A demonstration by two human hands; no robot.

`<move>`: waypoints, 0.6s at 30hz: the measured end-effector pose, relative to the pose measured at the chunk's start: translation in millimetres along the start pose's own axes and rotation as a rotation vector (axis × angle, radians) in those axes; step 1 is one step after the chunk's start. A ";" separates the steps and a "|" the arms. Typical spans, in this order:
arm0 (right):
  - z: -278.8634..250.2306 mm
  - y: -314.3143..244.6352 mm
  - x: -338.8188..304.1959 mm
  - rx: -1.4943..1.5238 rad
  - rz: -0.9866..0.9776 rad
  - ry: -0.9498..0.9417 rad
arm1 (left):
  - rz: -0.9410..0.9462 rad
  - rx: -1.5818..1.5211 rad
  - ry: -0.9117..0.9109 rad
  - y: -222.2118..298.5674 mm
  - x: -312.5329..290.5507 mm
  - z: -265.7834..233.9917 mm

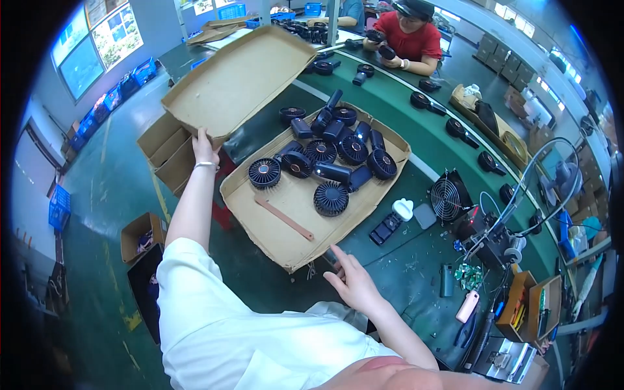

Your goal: The person assembles handheld electric fans by hand at a workstation, attaching fan motors and rechargeable batteries into plastic casings to create the fan housing. The components are secured with an electric screwdriver.

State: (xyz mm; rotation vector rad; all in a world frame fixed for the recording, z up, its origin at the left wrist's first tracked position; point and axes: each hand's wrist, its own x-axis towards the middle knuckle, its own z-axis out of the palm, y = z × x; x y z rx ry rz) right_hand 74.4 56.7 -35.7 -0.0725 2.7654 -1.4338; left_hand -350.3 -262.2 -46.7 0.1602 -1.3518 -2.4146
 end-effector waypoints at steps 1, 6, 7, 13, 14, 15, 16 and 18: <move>0.0 2.5 -1.0 0.003 0.001 0.008 | -0.025 0.040 0.008 -8.1 11.5 -5.7; 2.9 22.7 -5.7 0.164 0.018 0.111 | -0.400 0.255 0.067 -14.3 49.8 -52.8; 3.7 27.3 -5.2 0.166 -0.036 0.145 | -0.261 0.391 0.150 -11.2 51.6 -58.7; 4.9 42.4 -1.7 0.211 -0.008 0.239 | 0.678 1.668 -0.243 -36.5 -31.8 86.0; 6.1 38.8 -2.9 0.203 -0.041 0.251 | 0.500 1.367 -0.222 -45.7 -48.7 107.9; 5.5 34.6 -3.4 0.187 -0.035 0.246 | 0.347 1.387 -0.318 -54.9 -53.8 125.0; 5.4 35.2 -3.7 0.184 -0.028 0.257 | 0.088 1.470 -0.438 -62.5 -59.8 148.5; 4.6 38.4 -3.1 0.179 -0.006 0.258 | -0.089 1.560 -0.458 -88.0 -67.8 180.1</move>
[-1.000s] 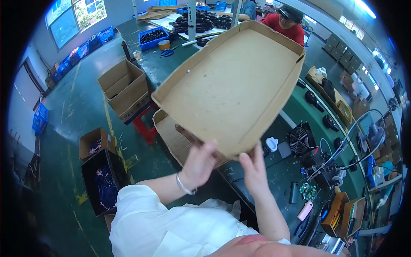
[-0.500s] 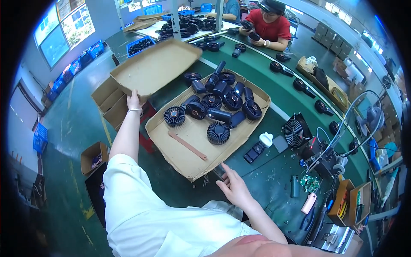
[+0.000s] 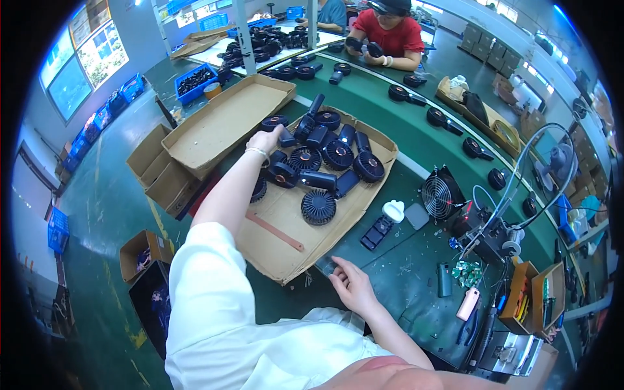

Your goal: The person assembles handheld electric fans by hand at a workstation, attaching fan motors and rechargeable batteries into plastic casings to create the fan housing. The components are secured with an electric screwdriver.

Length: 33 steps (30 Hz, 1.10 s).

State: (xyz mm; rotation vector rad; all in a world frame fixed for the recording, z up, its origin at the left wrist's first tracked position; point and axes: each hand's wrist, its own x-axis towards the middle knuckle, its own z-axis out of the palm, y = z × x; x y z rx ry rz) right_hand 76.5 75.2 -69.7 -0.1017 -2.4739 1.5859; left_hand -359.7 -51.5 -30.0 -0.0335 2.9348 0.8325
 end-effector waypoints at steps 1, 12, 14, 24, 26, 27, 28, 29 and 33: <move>0.3 1.4 -0.1 -0.003 -0.049 -0.006 | -0.053 0.073 -0.007 1.9 6.7 6.9; -0.9 -1.4 0.6 0.018 -0.037 -0.006 | 0.120 -0.411 0.135 1.0 16.3 22.0; 1.4 -4.6 3.2 -0.004 0.004 -0.019 | 0.226 -0.448 0.233 -19.2 7.7 9.9; 42.2 10.1 68.8 0.089 0.053 -0.046 | 0.364 -1.364 -0.518 21.7 -239.0 -53.3; 52.5 20.8 89.7 -0.032 -0.028 0.106 | 0.356 -1.366 -0.600 23.8 -281.2 -38.7; 21.5 -32.2 95.2 0.353 0.445 -0.120 | 0.400 -1.365 -0.627 16.7 -294.5 -29.8; 27.7 -3.2 98.5 0.162 0.055 0.027 | 0.423 -1.334 -0.661 25.3 -309.5 -19.8; 27.5 9.6 93.5 0.442 -0.063 0.023 | 0.498 -1.366 -0.675 29.7 -321.0 -7.8; -16.0 -13.9 34.9 0.315 0.098 0.084 | 0.535 -1.385 -0.826 38.2 -346.4 30.0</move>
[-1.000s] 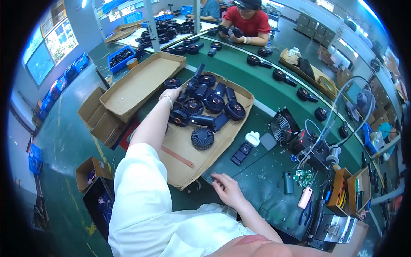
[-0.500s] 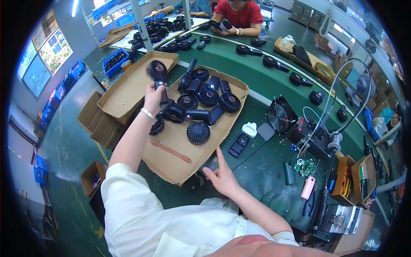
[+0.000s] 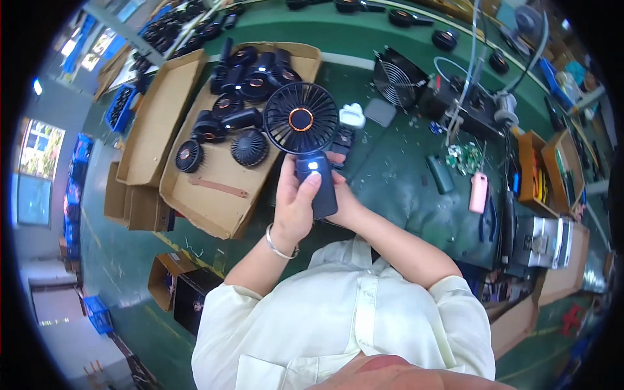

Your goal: The person assembles handheld electric fans by hand at a workstation, attaching fan motors and rechargeable batteries into plastic casings to create the fan housing. The components are secured with an electric screwdriver.

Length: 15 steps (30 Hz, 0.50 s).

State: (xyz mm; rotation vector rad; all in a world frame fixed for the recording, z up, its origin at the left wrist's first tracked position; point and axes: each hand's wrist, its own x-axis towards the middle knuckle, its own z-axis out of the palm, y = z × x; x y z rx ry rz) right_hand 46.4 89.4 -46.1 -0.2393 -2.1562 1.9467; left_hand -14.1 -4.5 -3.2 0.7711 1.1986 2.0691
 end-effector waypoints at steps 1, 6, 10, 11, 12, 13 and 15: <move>-9.9 13.6 -18.1 -0.007 -0.047 0.107 | -0.016 -0.001 -0.015 -5.8 0.4 7.3; -113.2 -10.7 -159.2 0.480 0.402 0.327 | -0.120 -0.050 -0.124 -28.0 5.1 30.4; -180.4 8.4 -271.9 0.986 0.103 1.082 | -0.148 -0.115 -0.243 -53.2 12.7 49.4; -199.8 17.6 -303.4 1.224 -0.010 1.089 | -0.163 -0.123 -0.257 -56.0 14.6 58.5; -211.5 22.9 -326.1 1.477 -0.163 1.054 | -0.179 -0.101 -0.223 -56.5 15.4 69.4; -220.0 32.5 -346.9 1.652 -0.324 0.847 | -0.183 -0.107 -0.237 -58.9 16.0 78.6; -232.2 52.1 -370.6 1.666 -0.312 0.892 | -0.254 -0.156 -0.206 -62.8 19.1 95.0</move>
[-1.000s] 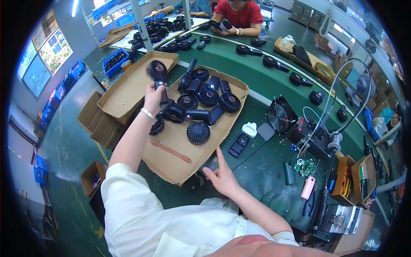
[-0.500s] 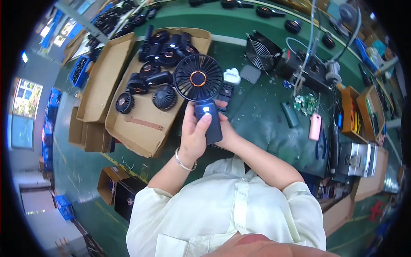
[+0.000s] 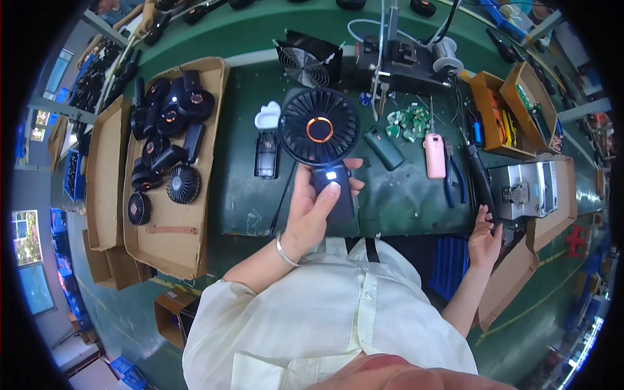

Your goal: The person assembles handheld electric fans by hand at a workstation, attaching fan motors and rechargeable batteries into plastic casings to create the fan housing. The components are secured with an electric screwdriver.

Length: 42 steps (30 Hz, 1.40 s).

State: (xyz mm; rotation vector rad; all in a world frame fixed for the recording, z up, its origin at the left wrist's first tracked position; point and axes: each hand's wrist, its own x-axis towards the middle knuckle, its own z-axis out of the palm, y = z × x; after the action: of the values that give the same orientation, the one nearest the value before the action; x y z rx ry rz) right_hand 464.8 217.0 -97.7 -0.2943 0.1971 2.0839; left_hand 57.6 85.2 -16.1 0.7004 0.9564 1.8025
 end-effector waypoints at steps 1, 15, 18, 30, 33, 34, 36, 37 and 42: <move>-4.8 -4.6 5.6 0.009 0.004 0.042 | -0.049 -0.046 -0.004 -2.4 1.7 1.8; 119.0 69.2 2.9 -1.518 -1.662 0.236 | -0.250 -0.424 0.004 -46.9 -14.6 3.1; 144.1 101.8 -3.2 -1.608 -1.462 -0.116 | -0.338 -0.369 -0.011 -44.4 -17.2 14.8; 95.9 161.0 89.4 -1.029 0.261 -0.937 | -0.484 -0.165 0.010 -40.1 -32.0 24.7; 113.6 177.7 64.9 -1.173 -0.124 -0.480 | -0.513 -0.170 0.009 -48.8 -34.3 21.1; 114.1 181.5 57.8 -1.130 -0.241 -0.463 | -0.535 -0.170 0.003 -50.6 -34.6 21.3; 123.4 197.0 41.8 -1.062 -0.611 -0.703 | -0.560 -0.178 0.003 -53.1 -35.8 21.7; 127.7 200.6 34.0 -0.921 -0.607 -0.876 | -0.574 -0.151 -0.007 -53.1 -36.7 22.9; 137.4 226.7 12.3 -0.957 -0.604 -1.026 | -0.599 -0.166 0.000 -63.9 -41.5 29.5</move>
State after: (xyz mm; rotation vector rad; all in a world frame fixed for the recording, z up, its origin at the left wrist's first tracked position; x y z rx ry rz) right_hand 245.3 148.5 34.9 0.1780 -1.3463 1.3520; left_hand 127.3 71.9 -56.6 0.2652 0.8860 1.3272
